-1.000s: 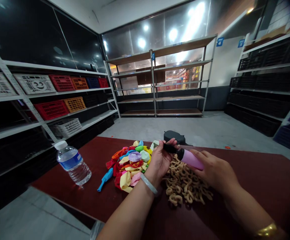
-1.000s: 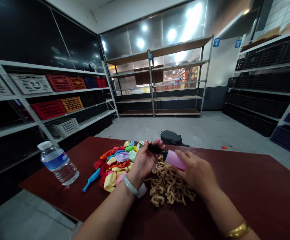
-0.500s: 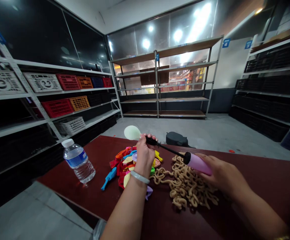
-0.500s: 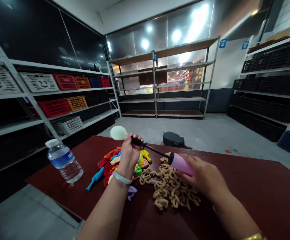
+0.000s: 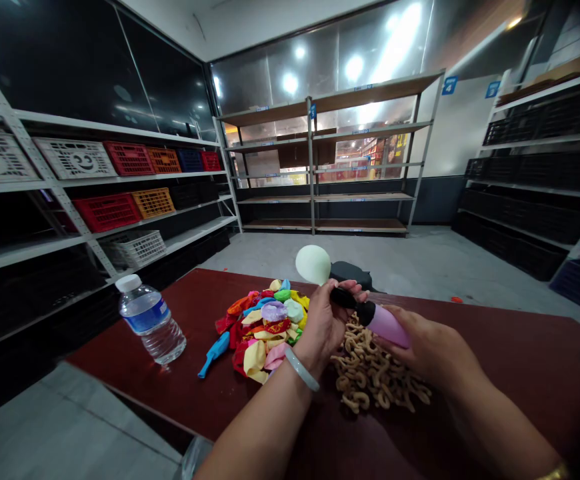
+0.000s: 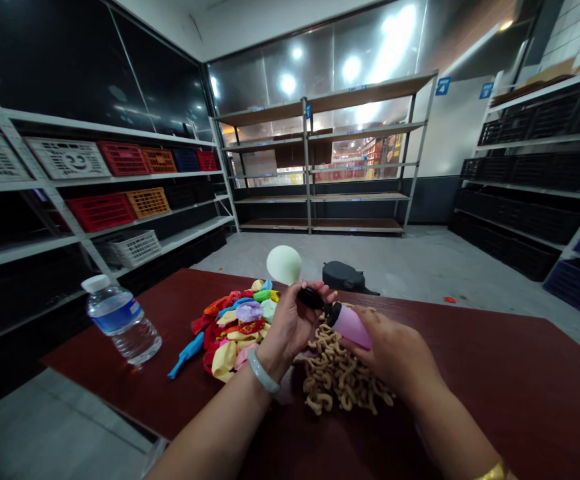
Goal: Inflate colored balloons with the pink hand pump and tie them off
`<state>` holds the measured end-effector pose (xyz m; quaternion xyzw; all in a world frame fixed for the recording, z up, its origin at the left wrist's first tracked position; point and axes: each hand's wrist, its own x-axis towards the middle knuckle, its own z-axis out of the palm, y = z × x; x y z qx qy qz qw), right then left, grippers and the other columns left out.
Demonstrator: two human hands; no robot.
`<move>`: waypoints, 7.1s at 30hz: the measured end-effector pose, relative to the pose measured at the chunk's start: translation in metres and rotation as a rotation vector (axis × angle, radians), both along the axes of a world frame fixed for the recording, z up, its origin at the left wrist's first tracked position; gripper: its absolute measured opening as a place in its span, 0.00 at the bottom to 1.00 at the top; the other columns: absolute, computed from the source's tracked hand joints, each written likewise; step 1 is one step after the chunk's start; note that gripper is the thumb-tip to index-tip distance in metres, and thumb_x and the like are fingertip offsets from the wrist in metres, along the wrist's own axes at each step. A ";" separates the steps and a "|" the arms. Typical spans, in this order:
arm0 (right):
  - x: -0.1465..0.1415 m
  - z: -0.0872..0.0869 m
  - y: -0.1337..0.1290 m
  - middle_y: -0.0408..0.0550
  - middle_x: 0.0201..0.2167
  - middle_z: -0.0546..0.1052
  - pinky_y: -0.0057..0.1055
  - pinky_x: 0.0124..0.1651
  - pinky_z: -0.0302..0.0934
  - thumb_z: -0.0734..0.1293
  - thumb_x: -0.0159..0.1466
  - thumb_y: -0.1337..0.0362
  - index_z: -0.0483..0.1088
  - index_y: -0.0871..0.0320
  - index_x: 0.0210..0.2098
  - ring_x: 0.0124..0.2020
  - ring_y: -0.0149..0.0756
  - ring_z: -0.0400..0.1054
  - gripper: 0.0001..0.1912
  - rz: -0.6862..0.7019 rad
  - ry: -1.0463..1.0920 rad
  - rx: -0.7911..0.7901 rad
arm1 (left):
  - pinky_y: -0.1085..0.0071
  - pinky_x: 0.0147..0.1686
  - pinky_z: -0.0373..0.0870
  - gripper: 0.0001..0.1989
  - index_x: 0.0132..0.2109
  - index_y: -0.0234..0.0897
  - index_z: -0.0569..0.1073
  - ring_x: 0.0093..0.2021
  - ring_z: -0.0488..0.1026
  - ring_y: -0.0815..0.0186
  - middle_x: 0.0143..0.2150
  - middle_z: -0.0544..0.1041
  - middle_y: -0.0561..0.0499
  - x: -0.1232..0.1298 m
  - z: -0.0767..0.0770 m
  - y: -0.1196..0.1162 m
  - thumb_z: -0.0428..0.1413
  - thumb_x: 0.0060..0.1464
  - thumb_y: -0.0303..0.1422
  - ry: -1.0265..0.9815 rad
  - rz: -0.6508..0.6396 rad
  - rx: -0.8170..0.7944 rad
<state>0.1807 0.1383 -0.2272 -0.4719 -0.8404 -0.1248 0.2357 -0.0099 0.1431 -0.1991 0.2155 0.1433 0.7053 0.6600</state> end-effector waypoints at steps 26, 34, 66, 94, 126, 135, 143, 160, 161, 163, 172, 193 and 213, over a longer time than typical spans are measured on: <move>0.011 -0.007 0.009 0.51 0.43 0.78 0.38 0.32 0.65 0.65 0.60 0.54 0.66 0.54 0.53 0.37 0.46 0.74 0.23 -0.096 -0.124 0.071 | 0.74 0.17 0.48 0.22 0.22 0.38 0.56 0.16 0.53 0.74 0.16 0.54 0.59 -0.050 0.020 0.005 0.56 0.58 0.38 -0.132 0.327 0.016; -0.019 -0.008 -0.012 0.57 0.47 0.77 0.38 0.36 0.67 0.65 0.60 0.56 0.66 0.57 0.52 0.42 0.48 0.74 0.22 -0.097 -0.082 0.119 | 0.73 0.19 0.52 0.21 0.22 0.37 0.60 0.17 0.56 0.73 0.17 0.57 0.57 0.012 -0.001 -0.008 0.54 0.59 0.40 -0.096 0.182 -0.006; -0.024 0.005 -0.009 0.53 0.37 0.76 0.36 0.37 0.56 0.66 0.60 0.58 0.68 0.60 0.45 0.37 0.43 0.70 0.16 -0.101 -0.085 0.126 | 0.71 0.26 0.59 0.19 0.25 0.36 0.62 0.22 0.61 0.70 0.21 0.62 0.55 0.027 -0.008 -0.011 0.53 0.61 0.41 -0.073 0.126 0.061; -0.032 0.010 -0.002 0.50 0.40 0.76 0.37 0.40 0.52 0.67 0.59 0.55 0.68 0.57 0.48 0.40 0.44 0.69 0.20 -0.109 -0.040 0.086 | 0.71 0.31 0.64 0.19 0.25 0.37 0.60 0.25 0.65 0.70 0.23 0.64 0.54 0.013 -0.010 -0.004 0.53 0.60 0.42 -0.021 0.135 0.070; -0.043 0.008 -0.008 0.49 0.37 0.77 0.36 0.36 0.52 0.66 0.58 0.60 0.69 0.56 0.47 0.37 0.42 0.70 0.17 -0.117 -0.023 0.082 | 0.70 0.30 0.63 0.21 0.24 0.37 0.61 0.24 0.61 0.70 0.21 0.60 0.55 0.024 -0.015 -0.005 0.54 0.60 0.44 -0.027 0.061 0.064; -0.022 0.006 0.010 0.50 0.39 0.78 0.36 0.38 0.55 0.67 0.58 0.55 0.69 0.57 0.49 0.39 0.43 0.71 0.21 -0.055 -0.025 0.057 | 0.73 0.19 0.48 0.26 0.21 0.38 0.53 0.16 0.52 0.73 0.15 0.53 0.57 -0.054 0.022 0.008 0.51 0.62 0.45 -0.099 0.329 0.005; -0.030 0.014 -0.005 0.49 0.36 0.78 0.35 0.33 0.56 0.67 0.58 0.54 0.69 0.55 0.47 0.34 0.42 0.72 0.20 -0.127 -0.093 0.059 | 0.74 0.19 0.48 0.24 0.21 0.38 0.54 0.15 0.51 0.74 0.16 0.53 0.58 -0.031 0.010 0.010 0.52 0.62 0.40 -0.131 0.263 -0.058; -0.022 0.010 0.006 0.49 0.40 0.78 0.36 0.35 0.59 0.67 0.58 0.54 0.68 0.55 0.49 0.37 0.43 0.73 0.21 -0.093 -0.039 0.041 | 0.74 0.18 0.50 0.23 0.23 0.38 0.54 0.15 0.53 0.74 0.17 0.53 0.59 -0.057 0.024 0.010 0.55 0.60 0.40 -0.106 0.345 0.025; -0.018 0.009 0.009 0.50 0.40 0.78 0.36 0.35 0.59 0.67 0.58 0.54 0.68 0.56 0.49 0.38 0.44 0.73 0.21 -0.102 -0.043 0.050 | 0.73 0.18 0.50 0.22 0.23 0.38 0.54 0.15 0.53 0.74 0.16 0.54 0.59 -0.062 0.024 0.012 0.55 0.60 0.39 -0.115 0.361 0.021; -0.014 0.007 0.011 0.50 0.40 0.78 0.36 0.35 0.59 0.67 0.58 0.54 0.68 0.56 0.49 0.38 0.44 0.73 0.21 -0.124 -0.055 0.057 | 0.73 0.18 0.50 0.22 0.23 0.38 0.54 0.15 0.54 0.74 0.16 0.54 0.59 -0.064 0.023 0.014 0.53 0.61 0.38 -0.133 0.372 0.005; -0.044 0.010 -0.010 0.51 0.38 0.78 0.35 0.34 0.56 0.66 0.59 0.56 0.68 0.56 0.48 0.36 0.44 0.73 0.19 -0.135 -0.078 0.052 | 0.75 0.20 0.53 0.23 0.23 0.36 0.57 0.18 0.54 0.75 0.18 0.56 0.58 0.000 -0.001 -0.001 0.56 0.58 0.44 -0.141 0.155 -0.008; -0.018 0.010 0.008 0.51 0.39 0.79 0.36 0.34 0.59 0.66 0.58 0.53 0.69 0.57 0.47 0.36 0.44 0.74 0.21 -0.149 -0.093 0.035 | 0.73 0.20 0.49 0.24 0.23 0.37 0.55 0.17 0.53 0.73 0.17 0.54 0.58 -0.038 0.013 0.009 0.54 0.60 0.42 -0.138 0.286 0.020; -0.004 0.002 0.023 0.50 0.42 0.78 0.37 0.38 0.60 0.66 0.58 0.54 0.70 0.55 0.48 0.40 0.45 0.73 0.21 -0.078 -0.005 0.107 | 0.73 0.19 0.51 0.27 0.22 0.37 0.51 0.16 0.53 0.73 0.16 0.53 0.58 -0.052 0.024 0.008 0.57 0.56 0.46 -0.123 0.319 0.025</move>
